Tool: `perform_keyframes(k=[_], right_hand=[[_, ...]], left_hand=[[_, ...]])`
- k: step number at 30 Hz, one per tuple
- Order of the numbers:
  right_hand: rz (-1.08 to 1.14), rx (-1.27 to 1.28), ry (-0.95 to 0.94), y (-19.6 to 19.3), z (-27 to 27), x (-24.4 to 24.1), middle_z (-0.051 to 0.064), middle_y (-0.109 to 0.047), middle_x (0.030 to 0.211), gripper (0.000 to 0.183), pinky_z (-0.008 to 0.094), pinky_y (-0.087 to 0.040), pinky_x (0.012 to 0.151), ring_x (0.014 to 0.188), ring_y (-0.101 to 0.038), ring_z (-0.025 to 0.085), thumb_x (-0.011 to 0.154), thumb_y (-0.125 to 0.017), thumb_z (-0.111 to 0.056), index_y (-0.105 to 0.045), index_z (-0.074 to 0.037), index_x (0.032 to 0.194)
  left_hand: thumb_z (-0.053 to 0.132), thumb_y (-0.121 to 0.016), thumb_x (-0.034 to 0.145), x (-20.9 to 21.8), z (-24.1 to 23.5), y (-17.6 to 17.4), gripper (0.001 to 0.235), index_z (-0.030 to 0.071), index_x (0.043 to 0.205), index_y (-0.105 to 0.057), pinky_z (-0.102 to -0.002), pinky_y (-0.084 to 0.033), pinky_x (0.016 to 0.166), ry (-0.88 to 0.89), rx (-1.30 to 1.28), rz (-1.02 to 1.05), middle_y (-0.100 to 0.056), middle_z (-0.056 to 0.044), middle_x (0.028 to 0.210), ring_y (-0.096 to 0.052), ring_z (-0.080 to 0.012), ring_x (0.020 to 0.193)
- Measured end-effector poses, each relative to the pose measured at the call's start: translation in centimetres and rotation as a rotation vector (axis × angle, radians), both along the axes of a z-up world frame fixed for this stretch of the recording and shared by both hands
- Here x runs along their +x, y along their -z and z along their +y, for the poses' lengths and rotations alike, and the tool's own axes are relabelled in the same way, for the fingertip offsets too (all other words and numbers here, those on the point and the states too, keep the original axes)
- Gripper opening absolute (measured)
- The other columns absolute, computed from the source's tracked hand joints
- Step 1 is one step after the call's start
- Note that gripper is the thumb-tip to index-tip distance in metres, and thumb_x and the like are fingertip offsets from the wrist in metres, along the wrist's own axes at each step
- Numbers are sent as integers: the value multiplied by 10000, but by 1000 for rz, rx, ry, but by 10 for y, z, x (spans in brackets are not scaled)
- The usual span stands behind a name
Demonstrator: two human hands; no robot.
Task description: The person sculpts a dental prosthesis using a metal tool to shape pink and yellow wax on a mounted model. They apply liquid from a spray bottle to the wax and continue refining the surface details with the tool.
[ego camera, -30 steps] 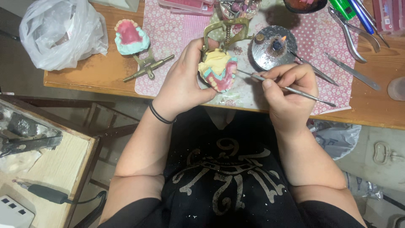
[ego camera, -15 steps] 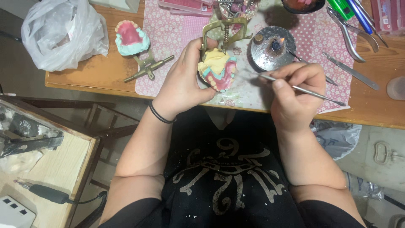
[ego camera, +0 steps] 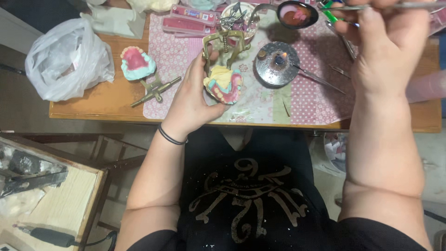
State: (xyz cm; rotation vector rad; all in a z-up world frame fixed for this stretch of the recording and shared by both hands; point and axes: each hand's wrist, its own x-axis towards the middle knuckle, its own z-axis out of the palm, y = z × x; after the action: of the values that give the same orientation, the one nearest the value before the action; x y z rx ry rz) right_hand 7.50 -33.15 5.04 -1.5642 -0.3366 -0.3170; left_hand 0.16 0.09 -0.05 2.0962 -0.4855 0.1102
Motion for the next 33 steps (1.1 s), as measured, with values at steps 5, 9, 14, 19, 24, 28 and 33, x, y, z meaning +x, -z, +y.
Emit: perform_keyframes(k=[5,9,14,19,24,28,33], right_hand=[[-15,-215,-106,-2,-6,13,154,-657,1318,119,305,-652,945,1190,-748,269,1268,-452,-146,-495,-38,1295],[3,-244,-90,-9,-1,12,173,-673,1298,165,295,-619,909,1157,-748,272,1257,-372,-149,-429,-41,1367],[-109,-305,-114,-2,-7,17,328,-645,1311,126,403,-634,948,1141,-726,397,1296,-336,-70,-288,-21,1401],[-172,-368,-96,-5,-4,17,356,-662,1279,113,421,-653,918,1064,-729,396,1301,-329,-68,-266,1,1364],[-249,-510,-34,-16,1,14,269,-704,1241,359,378,-682,834,1002,-734,323,1315,-388,-153,-561,161,1297],[-284,-616,-42,-22,2,12,256,-728,1207,474,392,-698,851,1046,-772,345,1331,-353,-135,-714,159,1242],[-253,-651,-53,-24,3,17,227,-742,1169,497,382,-680,903,1052,-753,318,1338,-329,-114,-714,144,1159]], left_hand=[[153,-886,796,0,4,10,1192,55,1641,-50,-472,-319,1281,17,-24,42,-388,-143,1679,-354,-337,1584],[221,-961,752,0,5,12,1307,82,1651,-23,-468,-316,1281,18,-32,52,-392,-146,1696,-359,-328,1592],[255,-958,747,-1,3,9,1287,65,1643,-54,-476,-322,1259,-1,-12,55,-424,-146,1661,-375,-329,1563],[290,-956,766,0,4,12,1289,52,1642,-40,-485,-323,1254,-3,-16,39,-441,-164,1641,-367,-354,1563],[262,-971,750,-1,3,9,1293,39,1636,-55,-463,-311,1249,-27,-1,75,-422,-184,1642,-349,-365,1562],[259,-959,752,-1,4,12,1292,46,1636,-41,-473,-303,1252,-31,-11,92,-447,-156,1635,-342,-349,1567],[230,-964,737,-1,4,12,1281,50,1637,-70,-424,-379,1184,-30,-35,84,-528,-162,1531,-480,-309,1460]])
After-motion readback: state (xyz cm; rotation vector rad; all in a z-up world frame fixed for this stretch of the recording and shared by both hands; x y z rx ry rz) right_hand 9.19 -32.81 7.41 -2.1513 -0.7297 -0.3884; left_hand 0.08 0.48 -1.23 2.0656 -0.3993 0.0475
